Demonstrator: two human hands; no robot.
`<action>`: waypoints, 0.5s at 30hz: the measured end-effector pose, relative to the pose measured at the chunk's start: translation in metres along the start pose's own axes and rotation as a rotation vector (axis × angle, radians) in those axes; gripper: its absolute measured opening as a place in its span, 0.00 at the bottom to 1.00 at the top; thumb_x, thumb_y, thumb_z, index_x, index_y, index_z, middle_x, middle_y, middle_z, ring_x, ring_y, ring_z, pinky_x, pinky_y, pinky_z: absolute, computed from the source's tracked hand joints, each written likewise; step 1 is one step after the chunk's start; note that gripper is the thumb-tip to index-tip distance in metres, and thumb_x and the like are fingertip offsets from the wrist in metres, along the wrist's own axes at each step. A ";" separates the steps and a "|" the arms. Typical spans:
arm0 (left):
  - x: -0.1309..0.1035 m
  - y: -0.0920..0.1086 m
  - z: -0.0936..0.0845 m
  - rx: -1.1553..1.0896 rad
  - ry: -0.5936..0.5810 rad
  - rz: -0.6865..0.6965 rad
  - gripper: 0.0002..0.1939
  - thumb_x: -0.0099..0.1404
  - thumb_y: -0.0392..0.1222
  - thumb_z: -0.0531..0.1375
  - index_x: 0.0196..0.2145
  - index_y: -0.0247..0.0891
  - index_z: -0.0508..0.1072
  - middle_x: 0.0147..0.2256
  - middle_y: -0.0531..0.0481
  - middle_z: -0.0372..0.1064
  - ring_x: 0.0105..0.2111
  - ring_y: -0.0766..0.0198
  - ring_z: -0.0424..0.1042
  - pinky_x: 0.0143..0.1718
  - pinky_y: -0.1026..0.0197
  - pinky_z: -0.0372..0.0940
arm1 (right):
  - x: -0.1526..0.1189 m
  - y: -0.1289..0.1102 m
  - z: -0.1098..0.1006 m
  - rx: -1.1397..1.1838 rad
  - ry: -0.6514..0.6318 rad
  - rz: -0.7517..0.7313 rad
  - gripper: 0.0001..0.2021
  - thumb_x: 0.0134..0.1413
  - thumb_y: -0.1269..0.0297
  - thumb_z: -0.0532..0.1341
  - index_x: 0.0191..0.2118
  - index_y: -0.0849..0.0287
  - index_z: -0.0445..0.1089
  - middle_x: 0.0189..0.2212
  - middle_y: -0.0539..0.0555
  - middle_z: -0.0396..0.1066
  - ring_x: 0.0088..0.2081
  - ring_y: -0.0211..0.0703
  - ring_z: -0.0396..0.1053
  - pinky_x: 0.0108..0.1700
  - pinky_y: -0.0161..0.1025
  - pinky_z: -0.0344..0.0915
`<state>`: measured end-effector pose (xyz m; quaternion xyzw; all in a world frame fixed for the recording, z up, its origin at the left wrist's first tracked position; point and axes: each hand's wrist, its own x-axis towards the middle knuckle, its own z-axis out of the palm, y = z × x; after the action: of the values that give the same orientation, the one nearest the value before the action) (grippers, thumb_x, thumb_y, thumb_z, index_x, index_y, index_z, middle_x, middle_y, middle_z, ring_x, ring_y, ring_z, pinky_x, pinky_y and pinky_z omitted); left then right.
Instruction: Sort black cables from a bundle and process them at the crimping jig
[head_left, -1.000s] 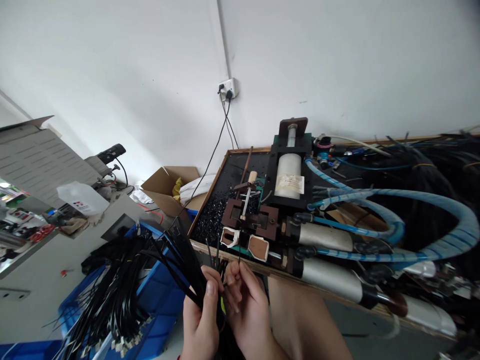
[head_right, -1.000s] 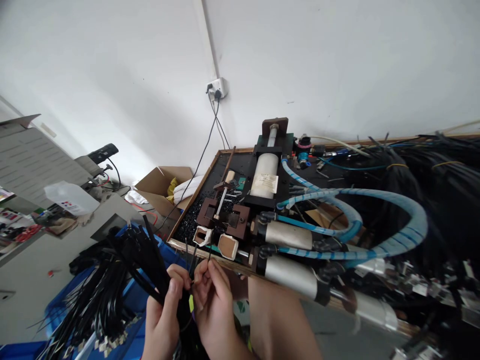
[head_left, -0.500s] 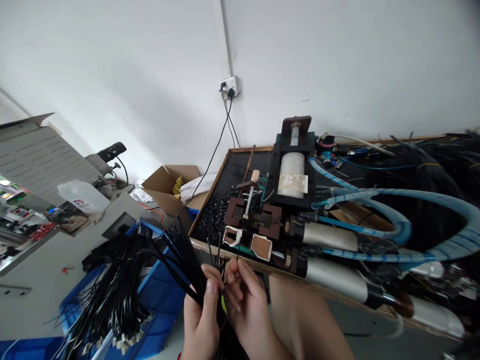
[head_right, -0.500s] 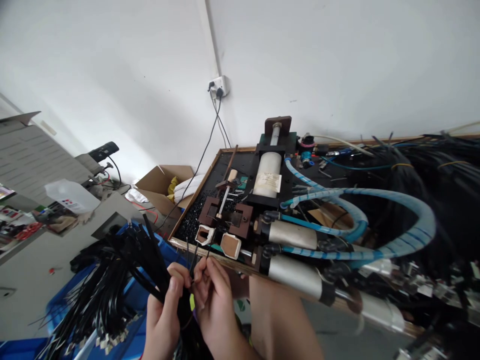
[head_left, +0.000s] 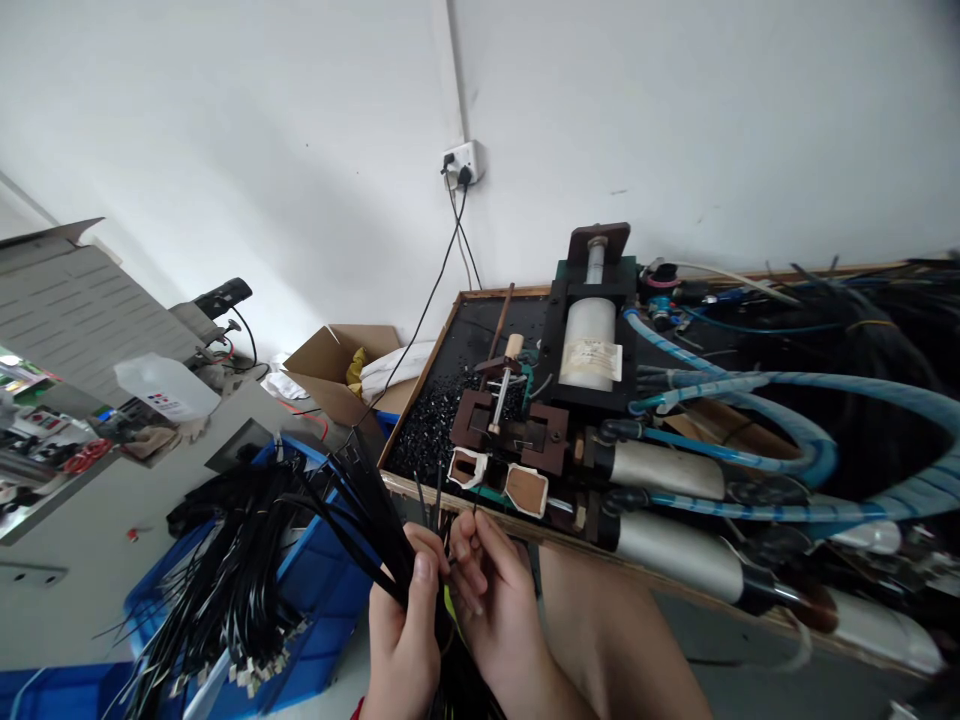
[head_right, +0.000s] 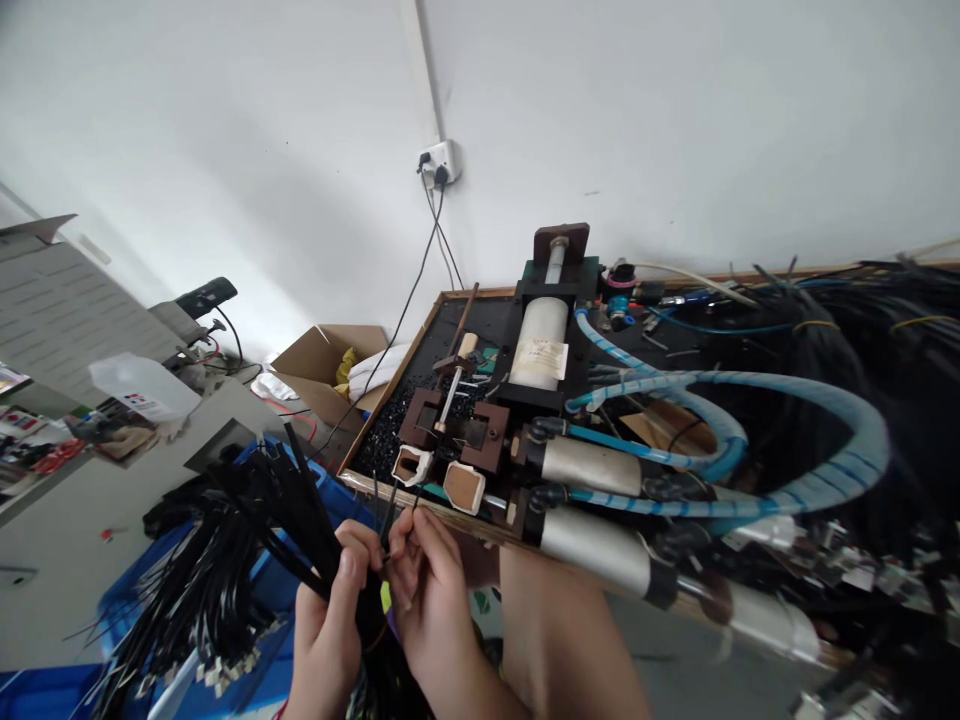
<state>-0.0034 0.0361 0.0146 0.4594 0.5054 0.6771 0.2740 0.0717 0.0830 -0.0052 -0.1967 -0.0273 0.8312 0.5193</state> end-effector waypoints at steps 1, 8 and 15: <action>0.000 0.000 0.000 0.004 0.001 0.000 0.21 0.81 0.53 0.61 0.31 0.41 0.76 0.31 0.52 0.68 0.31 0.62 0.67 0.35 0.63 0.66 | 0.000 0.000 0.000 0.003 0.001 0.004 0.22 0.41 0.51 0.85 0.26 0.59 0.78 0.17 0.42 0.62 0.17 0.27 0.49 0.19 0.25 0.58; 0.000 0.000 0.000 0.014 0.003 0.023 0.21 0.81 0.53 0.61 0.31 0.41 0.75 0.31 0.51 0.68 0.32 0.61 0.67 0.36 0.63 0.66 | 0.000 -0.001 0.000 -0.016 -0.020 -0.002 0.22 0.42 0.50 0.85 0.26 0.59 0.78 0.18 0.41 0.62 0.16 0.25 0.45 0.17 0.24 0.52; -0.004 -0.006 -0.003 -0.053 -0.032 0.046 0.20 0.82 0.51 0.60 0.31 0.41 0.75 0.32 0.51 0.69 0.34 0.60 0.68 0.38 0.62 0.67 | -0.004 0.001 0.002 -0.083 -0.034 -0.090 0.22 0.47 0.47 0.83 0.26 0.60 0.78 0.18 0.44 0.67 0.16 0.25 0.51 0.18 0.23 0.53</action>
<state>-0.0046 0.0337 0.0076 0.4741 0.4720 0.6890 0.2788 0.0714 0.0792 -0.0024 -0.2024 -0.0797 0.8084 0.5469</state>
